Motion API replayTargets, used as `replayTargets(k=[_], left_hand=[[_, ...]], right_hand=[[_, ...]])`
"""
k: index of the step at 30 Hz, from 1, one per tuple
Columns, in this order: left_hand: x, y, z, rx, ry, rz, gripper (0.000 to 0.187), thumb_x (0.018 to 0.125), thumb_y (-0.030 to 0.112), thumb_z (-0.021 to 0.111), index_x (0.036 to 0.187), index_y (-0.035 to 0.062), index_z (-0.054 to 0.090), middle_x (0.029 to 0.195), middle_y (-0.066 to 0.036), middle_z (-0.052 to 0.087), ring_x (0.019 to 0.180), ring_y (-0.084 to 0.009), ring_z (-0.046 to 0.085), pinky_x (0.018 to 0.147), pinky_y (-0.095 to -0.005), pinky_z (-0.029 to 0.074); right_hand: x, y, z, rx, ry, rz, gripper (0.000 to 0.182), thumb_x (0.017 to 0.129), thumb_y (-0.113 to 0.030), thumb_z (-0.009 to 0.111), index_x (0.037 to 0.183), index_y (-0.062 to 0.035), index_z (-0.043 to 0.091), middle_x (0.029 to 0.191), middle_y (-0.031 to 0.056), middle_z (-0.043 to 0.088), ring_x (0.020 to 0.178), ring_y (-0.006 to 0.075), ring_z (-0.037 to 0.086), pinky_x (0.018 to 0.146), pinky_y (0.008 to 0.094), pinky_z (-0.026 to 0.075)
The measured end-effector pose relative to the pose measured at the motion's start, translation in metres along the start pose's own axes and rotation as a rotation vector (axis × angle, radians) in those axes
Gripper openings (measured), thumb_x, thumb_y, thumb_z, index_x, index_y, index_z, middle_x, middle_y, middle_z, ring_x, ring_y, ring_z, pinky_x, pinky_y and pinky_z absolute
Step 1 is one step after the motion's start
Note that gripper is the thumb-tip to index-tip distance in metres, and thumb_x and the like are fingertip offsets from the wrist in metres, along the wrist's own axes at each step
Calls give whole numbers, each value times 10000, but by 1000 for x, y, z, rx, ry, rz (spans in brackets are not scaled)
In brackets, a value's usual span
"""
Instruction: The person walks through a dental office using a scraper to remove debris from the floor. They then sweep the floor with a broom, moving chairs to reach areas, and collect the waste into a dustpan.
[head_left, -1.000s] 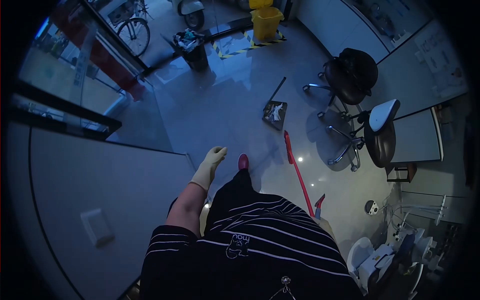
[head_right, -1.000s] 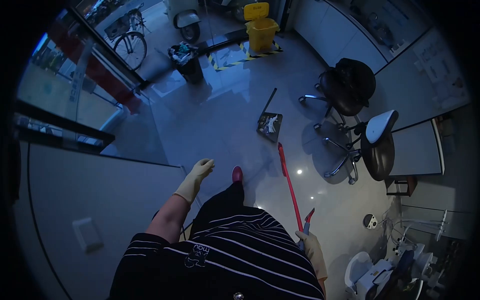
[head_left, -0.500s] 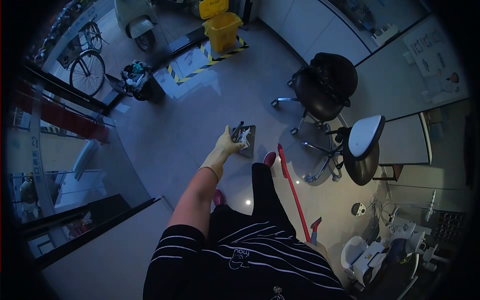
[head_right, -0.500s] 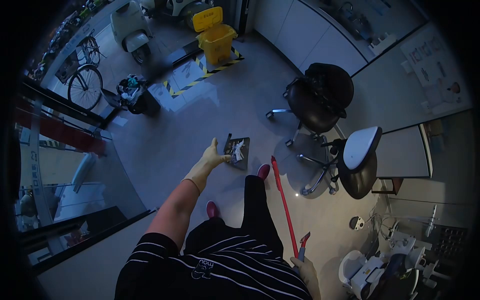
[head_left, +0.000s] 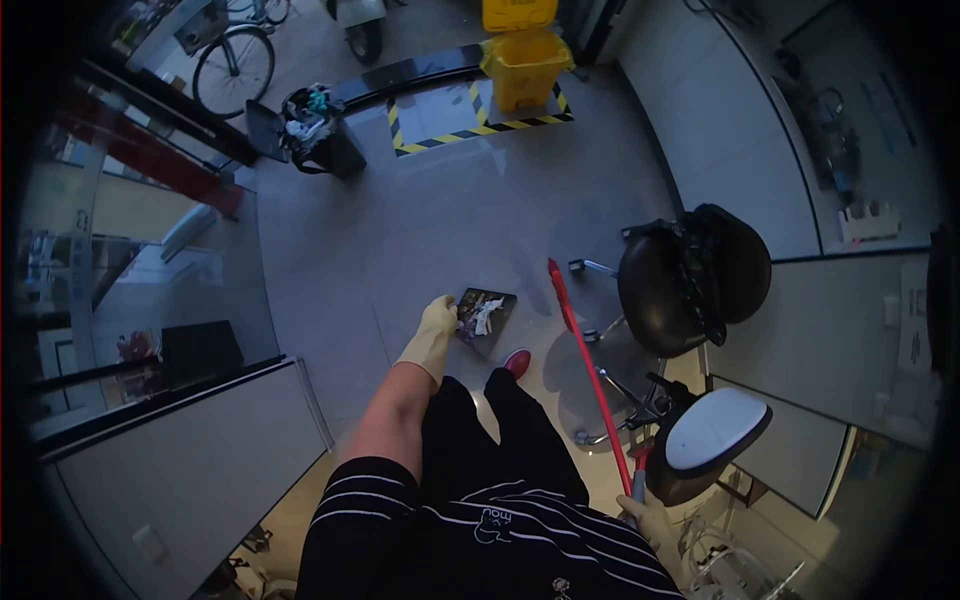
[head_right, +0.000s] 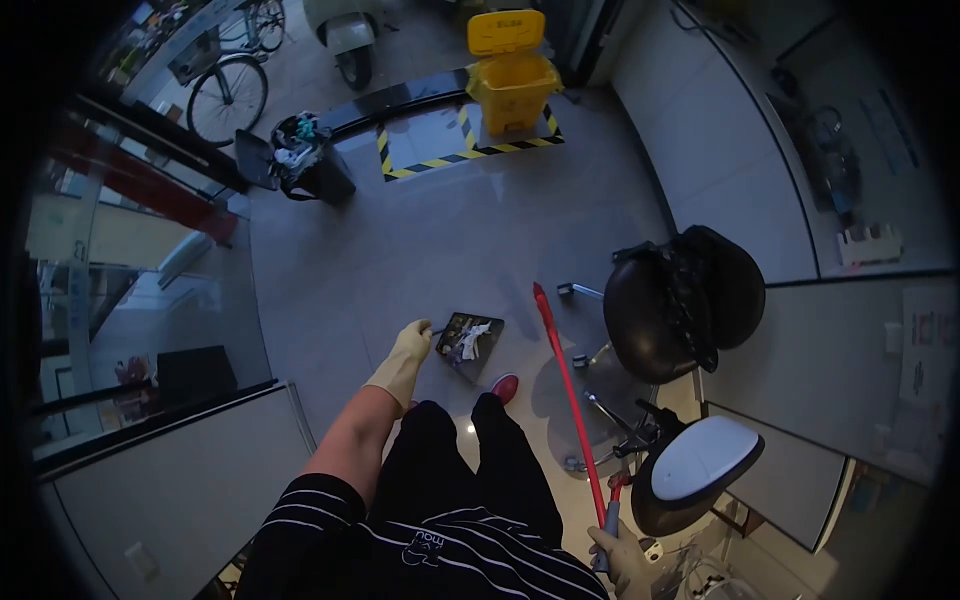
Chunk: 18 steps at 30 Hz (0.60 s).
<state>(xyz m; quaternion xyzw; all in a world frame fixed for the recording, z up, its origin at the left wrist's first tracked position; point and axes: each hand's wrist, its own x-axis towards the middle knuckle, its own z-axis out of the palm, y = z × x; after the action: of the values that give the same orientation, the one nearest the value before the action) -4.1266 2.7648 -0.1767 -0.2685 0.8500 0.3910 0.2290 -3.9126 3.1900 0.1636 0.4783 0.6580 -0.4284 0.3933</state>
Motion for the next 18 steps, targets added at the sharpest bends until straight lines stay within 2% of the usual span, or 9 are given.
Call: replayTargets(k=[4,6,7,9,10,11,13,15,18], left_hand=[[-1,-32,-64,-166,138,7,338,974,170,576,1271,18,634,1215,-150,689,1141,-259,653,983,-355,510],[0,-65,-86,-343,135,-39,315,988,153,565,1266,26,638,1166,-105,684,1058,-215,659,895,-344,557],[-14,-56,-104,-361,165,-50,315,988,153,565,1266,26,638,1166,-105,684,1058,-215,659,895,-344,557],[-63,-25,-152,-638,222,-232,302,998,150,548,1263,40,643,1145,-74,660,965,-158,651,804,-312,582],[-70,-31,-158,-660,251,-247,302,998,150,548,1263,40,643,1145,-74,660,965,-158,651,804,-312,582],[-76,-37,-166,-691,265,-271,312,1002,156,537,1277,46,637,1153,-74,666,922,-163,663,791,-302,577],[-92,-45,-182,-731,297,-307,323,1007,163,525,1291,52,631,1161,-73,672,880,-169,676,777,-293,572],[-109,-39,-188,-942,361,-405,302,1018,133,499,1275,40,628,1205,-98,650,911,-178,691,762,-292,596],[-110,-58,-176,-1155,497,-400,315,1028,113,476,1312,42,594,1227,-110,649,921,-205,704,757,-286,597]], right_hand=[[41,-83,-17,-113,-36,-75,392,847,-211,744,1153,-9,604,691,95,600,529,177,571,459,313,467],[53,-130,-7,-136,-60,-119,403,847,-213,745,1163,-6,603,698,90,600,522,183,567,459,316,468],[58,-152,-2,-135,-69,-142,414,848,-214,746,1174,-4,602,704,86,600,514,189,563,459,319,469],[90,-184,6,-220,-69,-230,405,851,-222,740,1183,-24,618,722,76,603,560,178,572,507,316,472],[102,-198,10,-277,-60,-301,399,854,-230,733,1192,-44,635,739,67,606,605,168,581,555,313,475],[61,-243,39,-216,-91,-252,381,849,-246,732,1173,-59,660,775,60,623,648,155,575,578,313,458],[65,-286,62,-320,-129,-305,385,849,-257,730,1173,-60,662,790,57,626,644,155,568,569,309,445],[79,-314,78,-424,-173,-330,406,850,-271,725,1194,-67,657,813,43,617,651,153,548,556,304,418],[87,-356,121,-428,-185,-382,424,840,-286,734,1201,-75,659,808,41,611,660,150,542,563,299,412]])
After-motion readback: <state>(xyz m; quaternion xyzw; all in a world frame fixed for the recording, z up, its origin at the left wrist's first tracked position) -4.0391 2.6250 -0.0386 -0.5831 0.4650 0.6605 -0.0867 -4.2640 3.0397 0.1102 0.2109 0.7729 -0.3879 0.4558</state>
